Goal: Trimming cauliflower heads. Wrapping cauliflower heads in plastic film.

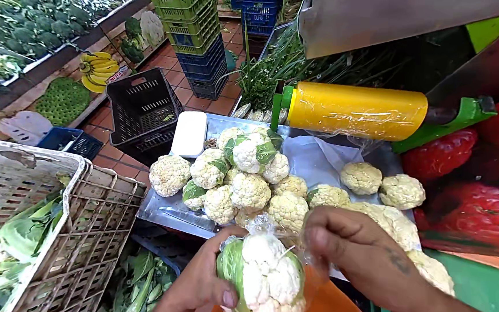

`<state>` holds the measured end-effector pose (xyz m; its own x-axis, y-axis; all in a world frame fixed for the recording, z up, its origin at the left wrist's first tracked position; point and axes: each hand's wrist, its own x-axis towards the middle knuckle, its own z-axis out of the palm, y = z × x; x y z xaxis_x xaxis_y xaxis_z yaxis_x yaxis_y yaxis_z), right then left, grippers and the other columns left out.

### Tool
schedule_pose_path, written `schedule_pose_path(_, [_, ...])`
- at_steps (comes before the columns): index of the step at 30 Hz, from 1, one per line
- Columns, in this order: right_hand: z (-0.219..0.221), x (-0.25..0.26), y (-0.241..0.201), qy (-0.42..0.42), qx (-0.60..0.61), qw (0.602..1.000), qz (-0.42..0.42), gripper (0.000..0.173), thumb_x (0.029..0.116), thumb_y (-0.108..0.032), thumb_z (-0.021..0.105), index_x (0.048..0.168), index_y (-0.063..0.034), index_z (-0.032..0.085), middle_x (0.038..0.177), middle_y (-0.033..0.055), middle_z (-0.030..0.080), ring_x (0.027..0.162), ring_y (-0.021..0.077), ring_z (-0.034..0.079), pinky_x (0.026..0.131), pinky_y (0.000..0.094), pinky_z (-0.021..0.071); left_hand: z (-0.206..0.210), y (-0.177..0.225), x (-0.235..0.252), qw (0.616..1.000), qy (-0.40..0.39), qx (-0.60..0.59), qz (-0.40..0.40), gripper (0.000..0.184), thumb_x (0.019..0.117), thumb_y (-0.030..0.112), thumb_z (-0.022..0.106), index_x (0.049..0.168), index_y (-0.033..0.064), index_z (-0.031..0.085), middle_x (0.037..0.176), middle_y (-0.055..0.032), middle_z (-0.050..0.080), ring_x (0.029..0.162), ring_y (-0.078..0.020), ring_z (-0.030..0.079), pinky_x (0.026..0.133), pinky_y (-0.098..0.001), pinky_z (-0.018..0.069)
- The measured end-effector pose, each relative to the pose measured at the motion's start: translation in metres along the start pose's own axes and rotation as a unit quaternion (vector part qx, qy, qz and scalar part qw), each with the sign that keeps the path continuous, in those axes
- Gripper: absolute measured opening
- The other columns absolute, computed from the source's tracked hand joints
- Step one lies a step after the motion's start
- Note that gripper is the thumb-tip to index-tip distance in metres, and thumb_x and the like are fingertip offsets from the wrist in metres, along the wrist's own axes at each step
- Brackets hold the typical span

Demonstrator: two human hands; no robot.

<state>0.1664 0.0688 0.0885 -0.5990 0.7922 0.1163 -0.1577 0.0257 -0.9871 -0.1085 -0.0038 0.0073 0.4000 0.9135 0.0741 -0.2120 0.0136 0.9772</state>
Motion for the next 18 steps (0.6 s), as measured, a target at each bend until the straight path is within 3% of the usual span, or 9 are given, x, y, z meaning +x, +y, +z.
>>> schedule_pose_path(1, [0.000,0.001,0.003,0.050,-0.019,0.998,-0.026,0.029,0.1044,-0.042,0.055,0.093,-0.0176,0.066,0.066,-0.0069,0.055,0.051,-0.0012,0.052,0.047,0.0159,0.0479,0.003,-0.001,0.003,1.000,-0.013,-0.002,0.012,0.080,0.0764,0.065,0.079,0.138,0.0190,0.058,0.121,0.0023,0.071,0.107,-0.0080,0.069,0.092,-0.0284,0.0588])
schedule_pose_path(3, [-0.008,0.010,0.015,0.121,-0.091,0.985,-0.083,0.025,0.1056,-0.039,0.054,0.093,-0.0189,0.063,0.064,-0.0075,0.050,0.047,-0.0003,0.044,0.043,0.0163,0.0417,0.010,-0.003,0.010,0.999,-0.036,-0.001,0.037,0.079,0.0777,0.066,0.078,0.138,0.0183,0.058,0.123,0.0025,0.070,0.109,-0.0075,0.067,0.094,-0.0274,0.0578])
schedule_pose_path(5, [-0.018,0.024,0.033,0.164,-0.157,0.968,-0.107,0.023,0.1059,-0.032,0.054,0.092,-0.0161,0.063,0.062,-0.0059,0.050,0.044,0.0032,0.042,0.041,0.0198,0.0402,0.014,-0.006,0.018,0.997,-0.056,-0.006,0.055,0.078,0.0791,0.066,0.077,0.137,0.0160,0.060,0.122,0.0010,0.070,0.109,-0.0082,0.068,0.094,-0.0279,0.0578])
schedule_pose_path(8, [-0.024,0.039,0.061,0.186,-0.188,0.963,-0.056,0.021,0.1041,-0.025,0.055,0.089,-0.0134,0.064,0.062,-0.0040,0.051,0.046,0.0062,0.044,0.042,0.0236,0.0400,0.015,-0.009,0.028,0.995,-0.083,-0.010,0.062,0.077,0.0812,0.066,0.074,0.136,0.0148,0.060,0.120,0.0005,0.071,0.106,-0.0080,0.068,0.092,-0.0274,0.0586])
schedule_pose_path(12, [0.002,0.044,0.095,0.131,-0.144,0.977,0.084,0.022,0.1039,-0.022,0.057,0.092,-0.0068,0.067,0.072,0.0021,0.059,0.062,0.0113,0.054,0.058,0.0316,0.0477,0.016,-0.010,0.034,0.993,-0.104,0.001,0.062,0.075,0.0804,0.065,0.075,0.136,0.0175,0.061,0.120,0.0032,0.071,0.106,-0.0059,0.068,0.092,-0.0265,0.0584])
schedule_pose_path(14, [0.019,0.044,0.112,0.073,-0.082,0.985,0.133,0.023,0.1029,-0.021,0.058,0.092,-0.0024,0.067,0.075,0.0006,0.060,0.068,0.0066,0.056,0.068,0.0286,0.0490,0.018,-0.010,0.036,0.993,-0.101,0.012,0.064,0.073,0.0800,0.067,0.074,0.134,0.0194,0.063,0.118,0.0060,0.072,0.105,-0.0030,0.068,0.091,-0.0246,0.0581])
schedule_pose_path(18, [0.028,0.037,0.122,-0.047,-0.022,0.979,0.195,0.024,0.1050,-0.019,0.054,0.096,0.0006,0.064,0.080,-0.0021,0.057,0.072,0.0002,0.052,0.072,0.0209,0.0455,0.033,-0.002,0.029,0.990,-0.024,0.101,0.090,0.069,0.0863,0.074,0.061,0.127,0.0191,0.069,0.114,0.0075,0.074,0.103,-0.0003,0.068,0.091,-0.0240,0.0577])
